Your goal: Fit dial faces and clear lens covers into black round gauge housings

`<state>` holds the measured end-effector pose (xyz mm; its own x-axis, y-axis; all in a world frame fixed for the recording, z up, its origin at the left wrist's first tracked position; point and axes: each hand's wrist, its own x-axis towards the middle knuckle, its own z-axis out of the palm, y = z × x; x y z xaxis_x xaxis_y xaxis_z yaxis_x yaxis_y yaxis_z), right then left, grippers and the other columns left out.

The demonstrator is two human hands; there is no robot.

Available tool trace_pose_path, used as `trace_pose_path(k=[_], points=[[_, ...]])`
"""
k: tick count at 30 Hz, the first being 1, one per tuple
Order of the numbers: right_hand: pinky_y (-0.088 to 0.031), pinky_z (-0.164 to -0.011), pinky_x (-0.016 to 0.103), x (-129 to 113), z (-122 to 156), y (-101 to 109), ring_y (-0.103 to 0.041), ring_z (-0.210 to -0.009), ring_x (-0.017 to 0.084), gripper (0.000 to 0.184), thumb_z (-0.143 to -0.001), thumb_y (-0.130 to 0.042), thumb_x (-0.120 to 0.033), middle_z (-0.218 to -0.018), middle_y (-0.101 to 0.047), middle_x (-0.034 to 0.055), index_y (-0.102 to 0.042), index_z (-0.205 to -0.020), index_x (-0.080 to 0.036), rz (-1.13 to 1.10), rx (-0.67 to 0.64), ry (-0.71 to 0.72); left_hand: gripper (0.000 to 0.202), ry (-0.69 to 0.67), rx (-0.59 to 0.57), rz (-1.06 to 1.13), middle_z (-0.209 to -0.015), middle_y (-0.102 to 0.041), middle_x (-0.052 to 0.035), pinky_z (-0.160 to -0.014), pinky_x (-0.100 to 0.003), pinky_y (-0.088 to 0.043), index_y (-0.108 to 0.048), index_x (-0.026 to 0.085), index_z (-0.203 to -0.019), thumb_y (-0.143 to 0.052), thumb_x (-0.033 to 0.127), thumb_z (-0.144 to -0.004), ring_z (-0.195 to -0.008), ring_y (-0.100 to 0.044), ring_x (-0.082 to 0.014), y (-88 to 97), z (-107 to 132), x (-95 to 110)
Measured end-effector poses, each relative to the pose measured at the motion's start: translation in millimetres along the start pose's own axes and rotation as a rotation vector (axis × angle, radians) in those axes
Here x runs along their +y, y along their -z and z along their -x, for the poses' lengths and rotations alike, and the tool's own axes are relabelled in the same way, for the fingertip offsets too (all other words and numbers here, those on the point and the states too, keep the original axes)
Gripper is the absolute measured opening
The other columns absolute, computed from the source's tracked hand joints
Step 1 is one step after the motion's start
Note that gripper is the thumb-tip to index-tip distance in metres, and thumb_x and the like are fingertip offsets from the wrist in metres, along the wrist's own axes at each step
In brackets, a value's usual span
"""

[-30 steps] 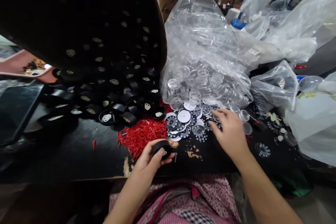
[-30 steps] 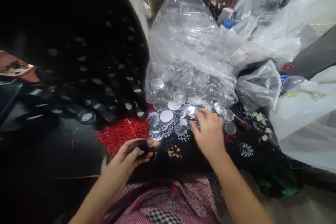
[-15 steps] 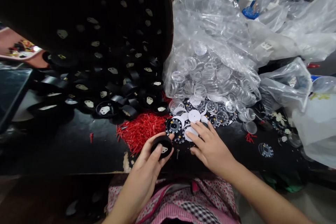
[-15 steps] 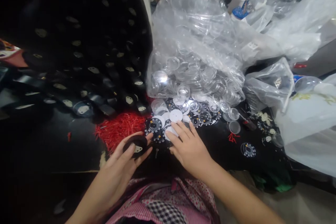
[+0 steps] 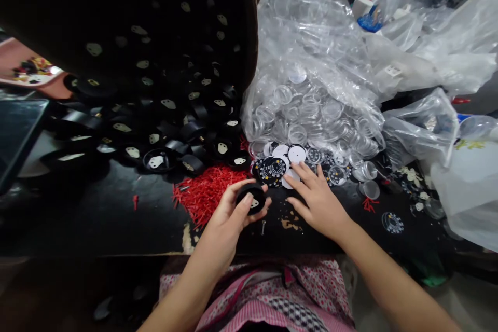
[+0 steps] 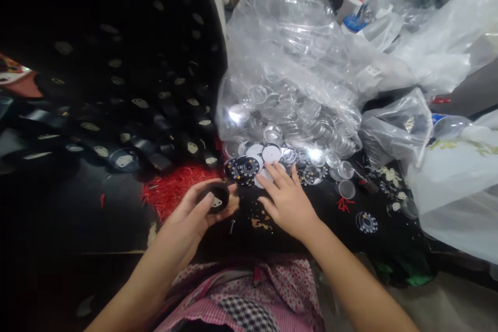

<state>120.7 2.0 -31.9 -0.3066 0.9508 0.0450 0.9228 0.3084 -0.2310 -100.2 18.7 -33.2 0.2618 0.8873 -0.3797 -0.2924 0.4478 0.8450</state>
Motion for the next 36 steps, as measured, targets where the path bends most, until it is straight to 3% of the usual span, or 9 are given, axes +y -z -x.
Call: trace_pose_path(k=[4, 6, 9, 12, 18, 23, 25, 30, 36], points=[[-0.014, -0.119, 0.065, -21, 5, -1, -0.038, -0.141, 0.032, 0.031, -0.098, -0.047, -0.024, -0.144, -0.053, 0.0143, -0.064, -0.123, -0.017, -0.131, 0.243, -0.068, 0.041, 0.172, -0.081, 0.111, -0.117, -0.069, -0.0087, -0.079, -0.037, -0.06, -0.058, 0.024, -0.118, -0.067, 0.046, -0.085, -0.09, -0.073, -0.0228, 8.4, 14, 5], [-0.025, -0.117, 0.061, -33, 4, 3, -0.051, -0.13, 0.029, 0.026, -0.098, -0.048, -0.023, -0.13, -0.063, 0.0124, -0.067, -0.115, -0.02, -0.256, 0.33, -0.118, 0.039, 0.231, -0.113, 0.165, -0.114, -0.07, -0.007, -0.086, -0.038, -0.058, -0.06, 0.024, -0.117, -0.066, 0.045, -0.085, -0.096, -0.072, -0.0237, 9.1, 16, 8], [-0.051, -0.095, 0.044, -52, 1, 14, -0.063, -0.101, 0.022, 0.025, -0.095, -0.054, -0.025, -0.108, -0.067, 0.0084, -0.065, -0.118, -0.021, -0.528, 0.248, -0.156, 0.03, 0.271, -0.125, 0.238, -0.112, -0.071, -0.0036, -0.091, -0.034, -0.055, -0.062, 0.025, -0.115, -0.063, 0.039, -0.089, -0.099, -0.07, -0.0197, 8.6, 18, 11], [-0.053, -0.083, 0.036, -65, 0, 21, -0.062, -0.094, 0.019, 0.028, -0.094, -0.058, -0.024, -0.103, -0.066, 0.0069, -0.063, -0.121, -0.02, -0.677, 0.138, -0.152, 0.03, 0.266, -0.126, 0.255, -0.114, -0.07, -0.0032, -0.089, -0.031, -0.056, -0.062, 0.025, -0.118, -0.062, 0.039, -0.091, -0.098, -0.067, -0.0167, 9.8, 21, 10], [-0.049, -0.085, 0.036, -69, 2, 21, -0.062, -0.092, 0.018, 0.016, -0.096, -0.055, -0.022, -0.095, -0.066, 0.0046, -0.069, -0.104, -0.02, -0.645, 0.09, -0.067, 0.03, 0.193, 0.048, 0.121, -0.11, -0.069, -0.0016, -0.085, -0.032, -0.057, -0.065, 0.026, -0.106, -0.066, 0.048, -0.086, -0.104, -0.064, -0.0199, 21.2, 33, 4], [-0.05, -0.086, 0.052, -60, -14, 2, -0.06, -0.101, 0.031, 0.044, -0.09, -0.064, -0.028, -0.112, -0.06, 0.0163, -0.058, -0.132, -0.014, -0.22, 0.122, -0.215, 0.035, 0.243, 0.089, 0.221, -0.099, -0.073, -0.0033, -0.076, -0.037, -0.058, -0.058, 0.024, -0.097, -0.069, 0.054, -0.082, -0.091, -0.071, -0.0236, 26.4, 44, -2], [-0.05, -0.089, 0.054, -54, -21, -4, -0.059, -0.103, 0.033, 0.047, -0.088, -0.066, -0.028, -0.117, -0.057, 0.018, -0.057, -0.132, -0.014, -0.139, 0.107, -0.245, 0.035, 0.227, 0.075, 0.242, -0.1, -0.073, -0.0039, -0.074, -0.036, -0.058, -0.06, 0.024, -0.099, -0.065, 0.055, -0.084, -0.09, -0.071, -0.023, 24.5, 45, -2], [-0.046, -0.099, 0.05, -42, -31, -9, -0.056, -0.11, 0.03, 0.042, -0.088, -0.066, -0.026, -0.119, -0.053, 0.0145, -0.059, -0.129, -0.019, -0.231, 0.15, -0.26, 0.034, 0.202, 0.019, 0.248, -0.12, -0.069, -0.0074, -0.089, -0.038, -0.056, -0.062, 0.024, -0.113, -0.061, 0.049, -0.089, -0.11, -0.065, -0.0249, 10.2, 30, 2], [-0.045, -0.098, 0.051, -42, -25, -11, -0.055, -0.106, 0.028, 0.035, -0.088, -0.06, -0.017, -0.114, -0.056, 0.0101, -0.06, -0.123, -0.023, -0.392, 0.231, -0.318, 0.038, 0.172, 0.038, 0.334, -0.136, -0.061, -0.0051, -0.103, -0.04, -0.049, -0.058, 0.028, -0.121, -0.061, 0.049, -0.089, -0.13, -0.053, -0.0271, -7.6, 12, -1]])
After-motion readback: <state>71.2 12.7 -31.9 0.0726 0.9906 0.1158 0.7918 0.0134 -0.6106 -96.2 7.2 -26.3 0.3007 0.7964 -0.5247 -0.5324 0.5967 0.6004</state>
